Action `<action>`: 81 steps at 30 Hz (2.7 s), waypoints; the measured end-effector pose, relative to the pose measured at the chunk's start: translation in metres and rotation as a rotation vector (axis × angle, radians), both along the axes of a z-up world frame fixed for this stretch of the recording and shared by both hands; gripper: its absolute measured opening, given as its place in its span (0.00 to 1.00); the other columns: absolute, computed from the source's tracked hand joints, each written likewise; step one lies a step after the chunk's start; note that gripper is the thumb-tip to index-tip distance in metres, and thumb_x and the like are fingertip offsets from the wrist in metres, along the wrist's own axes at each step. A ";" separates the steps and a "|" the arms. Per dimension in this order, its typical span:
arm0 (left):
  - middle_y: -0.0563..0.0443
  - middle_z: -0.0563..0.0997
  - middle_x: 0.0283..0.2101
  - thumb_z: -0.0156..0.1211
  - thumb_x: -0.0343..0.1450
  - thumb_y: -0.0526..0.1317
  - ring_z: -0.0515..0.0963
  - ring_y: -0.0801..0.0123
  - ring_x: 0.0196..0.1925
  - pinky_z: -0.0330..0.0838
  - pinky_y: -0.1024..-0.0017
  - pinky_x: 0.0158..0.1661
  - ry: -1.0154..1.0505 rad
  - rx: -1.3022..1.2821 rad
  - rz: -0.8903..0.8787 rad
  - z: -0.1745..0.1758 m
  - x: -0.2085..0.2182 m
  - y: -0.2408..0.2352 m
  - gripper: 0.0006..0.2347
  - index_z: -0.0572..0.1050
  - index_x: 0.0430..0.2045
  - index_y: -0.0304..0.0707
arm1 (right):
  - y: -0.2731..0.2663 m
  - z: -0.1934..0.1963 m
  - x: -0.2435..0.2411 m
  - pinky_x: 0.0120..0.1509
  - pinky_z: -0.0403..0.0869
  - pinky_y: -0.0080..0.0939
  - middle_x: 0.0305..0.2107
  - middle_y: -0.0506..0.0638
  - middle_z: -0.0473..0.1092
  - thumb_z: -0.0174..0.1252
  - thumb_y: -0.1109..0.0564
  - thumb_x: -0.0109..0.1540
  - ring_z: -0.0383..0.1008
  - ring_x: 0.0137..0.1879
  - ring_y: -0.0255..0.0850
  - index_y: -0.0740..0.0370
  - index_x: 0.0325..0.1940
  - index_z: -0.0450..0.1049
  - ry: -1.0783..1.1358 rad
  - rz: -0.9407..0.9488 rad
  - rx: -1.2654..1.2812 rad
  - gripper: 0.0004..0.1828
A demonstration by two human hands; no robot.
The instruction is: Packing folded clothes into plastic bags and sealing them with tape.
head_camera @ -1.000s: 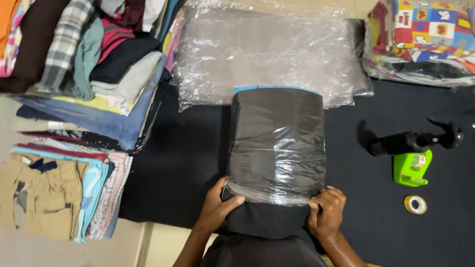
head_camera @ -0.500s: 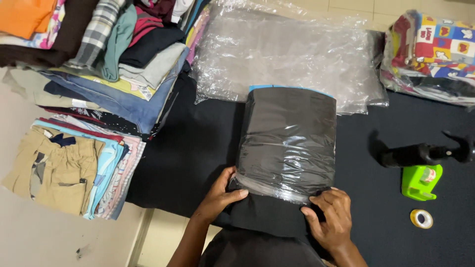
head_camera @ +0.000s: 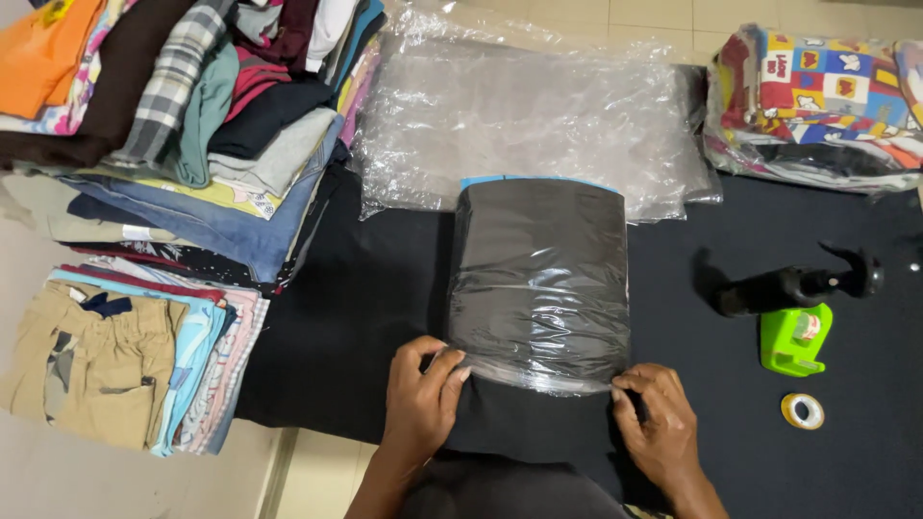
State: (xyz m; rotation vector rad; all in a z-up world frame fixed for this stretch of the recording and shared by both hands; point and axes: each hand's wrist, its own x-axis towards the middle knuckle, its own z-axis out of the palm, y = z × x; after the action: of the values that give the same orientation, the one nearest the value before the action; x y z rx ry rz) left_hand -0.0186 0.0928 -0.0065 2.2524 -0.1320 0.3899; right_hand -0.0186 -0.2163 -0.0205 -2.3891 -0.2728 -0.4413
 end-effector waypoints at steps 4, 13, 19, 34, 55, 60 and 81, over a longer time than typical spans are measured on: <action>0.42 0.77 0.45 0.66 0.68 0.36 0.78 0.54 0.47 0.71 0.60 0.49 -0.260 0.251 -0.005 -0.003 0.002 0.000 0.09 0.82 0.39 0.32 | 0.000 -0.011 -0.003 0.47 0.77 0.44 0.37 0.56 0.75 0.65 0.66 0.56 0.78 0.47 0.48 0.64 0.38 0.76 -0.088 -0.004 -0.017 0.08; 0.49 0.80 0.43 0.63 0.69 0.32 0.80 0.63 0.46 0.67 0.61 0.51 -0.408 0.368 -0.014 -0.026 -0.005 0.002 0.05 0.81 0.36 0.35 | -0.002 -0.029 -0.011 0.51 0.79 0.44 0.35 0.55 0.76 0.66 0.69 0.56 0.80 0.48 0.48 0.66 0.38 0.72 -0.279 -0.033 -0.016 0.10; 0.50 0.79 0.43 0.62 0.66 0.33 0.81 0.61 0.48 0.66 0.57 0.54 -0.399 0.363 -0.078 -0.030 -0.012 0.007 0.07 0.78 0.36 0.40 | -0.012 -0.027 -0.016 0.52 0.77 0.48 0.33 0.54 0.75 0.63 0.73 0.52 0.80 0.46 0.48 0.65 0.33 0.74 -0.286 0.083 -0.009 0.10; 0.51 0.80 0.39 0.62 0.64 0.35 0.82 0.63 0.47 0.71 0.59 0.51 -0.324 0.331 -0.180 -0.045 -0.056 0.026 0.05 0.79 0.30 0.38 | -0.087 -0.158 -0.075 0.50 0.77 0.45 0.29 0.51 0.77 0.60 0.57 0.55 0.78 0.41 0.41 0.61 0.28 0.80 -0.085 0.337 -0.076 0.06; 0.42 0.64 0.71 0.46 0.76 0.52 0.64 0.61 0.71 0.56 0.66 0.67 0.535 -0.826 0.028 -0.061 0.062 0.009 0.31 0.50 0.73 0.37 | 0.010 -0.026 0.045 0.74 0.58 0.50 0.70 0.59 0.59 0.49 0.29 0.61 0.57 0.76 0.49 0.55 0.80 0.49 0.766 -0.075 0.781 0.49; 0.39 0.64 0.71 0.54 0.72 0.55 0.64 0.57 0.72 0.56 0.63 0.68 0.492 -0.718 -0.011 -0.037 0.060 -0.005 0.36 0.50 0.72 0.35 | 0.009 -0.036 0.028 0.74 0.60 0.56 0.73 0.58 0.54 0.54 0.26 0.53 0.54 0.77 0.51 0.50 0.81 0.43 0.910 -0.084 0.952 0.59; 0.39 0.70 0.67 0.52 0.73 0.53 0.69 0.57 0.69 0.61 0.63 0.66 0.650 -0.596 -0.049 -0.124 -0.013 0.019 0.33 0.53 0.70 0.32 | -0.017 -0.084 -0.038 0.77 0.54 0.51 0.73 0.60 0.54 0.66 0.34 0.52 0.52 0.78 0.48 0.58 0.79 0.41 0.887 0.076 0.810 0.62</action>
State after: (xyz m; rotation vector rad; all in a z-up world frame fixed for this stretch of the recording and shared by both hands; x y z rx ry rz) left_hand -0.0316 0.1116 -0.1304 1.6758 0.2406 -0.3094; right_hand -0.0568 -0.2329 -0.1048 -1.5574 0.1973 0.4839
